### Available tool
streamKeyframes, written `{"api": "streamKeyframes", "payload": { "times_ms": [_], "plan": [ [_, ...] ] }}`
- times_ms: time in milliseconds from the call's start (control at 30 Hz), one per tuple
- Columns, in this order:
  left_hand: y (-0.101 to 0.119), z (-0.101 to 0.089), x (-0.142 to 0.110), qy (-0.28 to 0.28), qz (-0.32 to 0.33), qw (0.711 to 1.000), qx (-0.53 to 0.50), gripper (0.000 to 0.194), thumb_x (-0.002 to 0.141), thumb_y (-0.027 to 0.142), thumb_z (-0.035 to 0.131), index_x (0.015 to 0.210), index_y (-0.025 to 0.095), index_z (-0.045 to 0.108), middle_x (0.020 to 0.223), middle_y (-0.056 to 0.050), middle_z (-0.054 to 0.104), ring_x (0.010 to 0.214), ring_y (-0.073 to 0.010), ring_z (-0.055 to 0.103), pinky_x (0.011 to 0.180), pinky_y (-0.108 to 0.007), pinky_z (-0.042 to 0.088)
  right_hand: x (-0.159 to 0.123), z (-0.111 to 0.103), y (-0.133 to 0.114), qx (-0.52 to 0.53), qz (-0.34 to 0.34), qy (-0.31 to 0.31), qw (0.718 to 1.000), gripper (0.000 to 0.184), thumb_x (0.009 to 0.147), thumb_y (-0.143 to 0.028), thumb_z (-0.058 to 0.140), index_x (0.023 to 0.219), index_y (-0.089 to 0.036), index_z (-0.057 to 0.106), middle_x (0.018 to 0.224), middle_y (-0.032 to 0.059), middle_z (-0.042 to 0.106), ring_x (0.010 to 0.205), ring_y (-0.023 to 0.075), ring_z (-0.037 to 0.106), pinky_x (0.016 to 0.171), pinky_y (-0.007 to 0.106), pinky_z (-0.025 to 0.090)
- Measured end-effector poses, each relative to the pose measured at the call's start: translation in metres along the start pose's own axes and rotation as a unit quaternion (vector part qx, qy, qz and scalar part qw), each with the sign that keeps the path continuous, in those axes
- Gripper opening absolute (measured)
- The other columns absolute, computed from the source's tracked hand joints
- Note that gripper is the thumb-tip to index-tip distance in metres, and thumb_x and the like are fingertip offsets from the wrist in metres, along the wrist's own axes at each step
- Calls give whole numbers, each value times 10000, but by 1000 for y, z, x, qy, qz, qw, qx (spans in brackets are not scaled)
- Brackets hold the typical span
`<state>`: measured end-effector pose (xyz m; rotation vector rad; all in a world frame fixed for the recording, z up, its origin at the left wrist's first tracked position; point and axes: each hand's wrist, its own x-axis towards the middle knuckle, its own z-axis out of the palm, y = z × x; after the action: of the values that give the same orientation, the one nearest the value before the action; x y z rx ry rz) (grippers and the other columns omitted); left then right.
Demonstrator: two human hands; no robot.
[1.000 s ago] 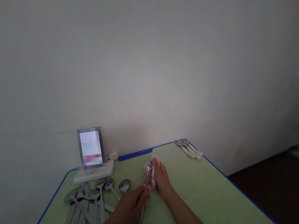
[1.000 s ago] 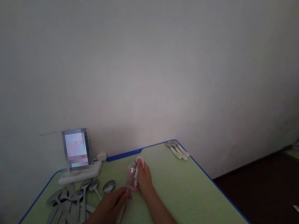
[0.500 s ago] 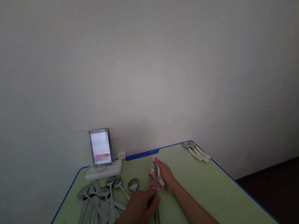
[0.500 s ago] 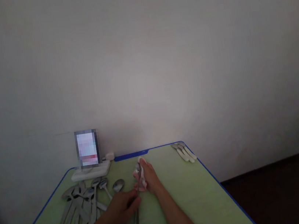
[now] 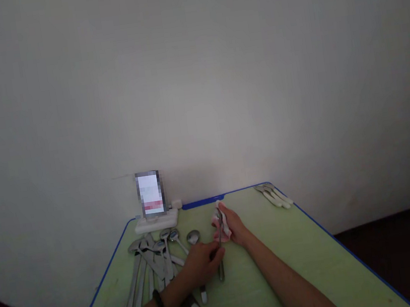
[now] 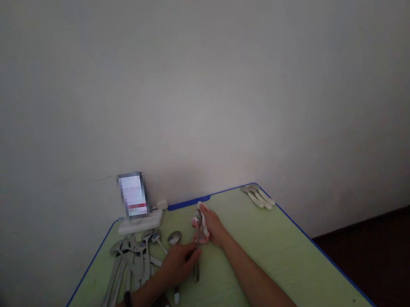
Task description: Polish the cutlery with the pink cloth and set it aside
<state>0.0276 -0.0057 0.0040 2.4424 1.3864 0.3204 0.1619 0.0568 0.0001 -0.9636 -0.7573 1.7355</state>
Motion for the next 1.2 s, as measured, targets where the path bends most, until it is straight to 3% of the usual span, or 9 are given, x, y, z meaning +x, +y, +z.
{"api": "streamKeyframes", "payload": {
  "times_ms": [233,533,767,1000,1200],
  "plan": [
    [-3,1,1,3,3,1000,6,356,901,349,323,732,181,587,620,-7,602,576,-133,541,550,-225,328,4,-4,-5,69,63,-27,995,315,761,-480,532,703,-170,528,518,-1,603,420,139,556,386,256,457],
    [1,-2,-1,11,-6,1000,18,349,894,337,336,722,177,593,596,-10,596,545,-134,533,534,-233,310,1,-3,-8,75,67,-35,994,311,769,-478,526,698,-176,518,508,0,600,397,149,551,371,264,450],
    [3,-3,-1,18,-2,1000,25,355,900,315,320,722,167,588,573,7,573,499,-107,487,506,-213,285,4,-6,-5,98,72,-90,988,368,790,-506,483,689,-155,528,501,12,609,344,137,538,356,260,453],
    [3,1,0,18,-6,999,34,353,904,310,311,729,168,583,595,-4,596,529,-118,529,527,-214,305,6,-7,-3,104,69,-69,990,361,804,-486,475,687,-151,544,484,10,604,319,124,523,330,231,434],
    [3,2,1,13,-24,999,21,373,914,318,288,762,175,597,678,-28,655,631,-148,605,570,-219,353,7,-8,-2,117,88,-41,988,343,805,-483,479,707,-161,550,508,4,614,368,131,559,404,260,486]
  ]
}}
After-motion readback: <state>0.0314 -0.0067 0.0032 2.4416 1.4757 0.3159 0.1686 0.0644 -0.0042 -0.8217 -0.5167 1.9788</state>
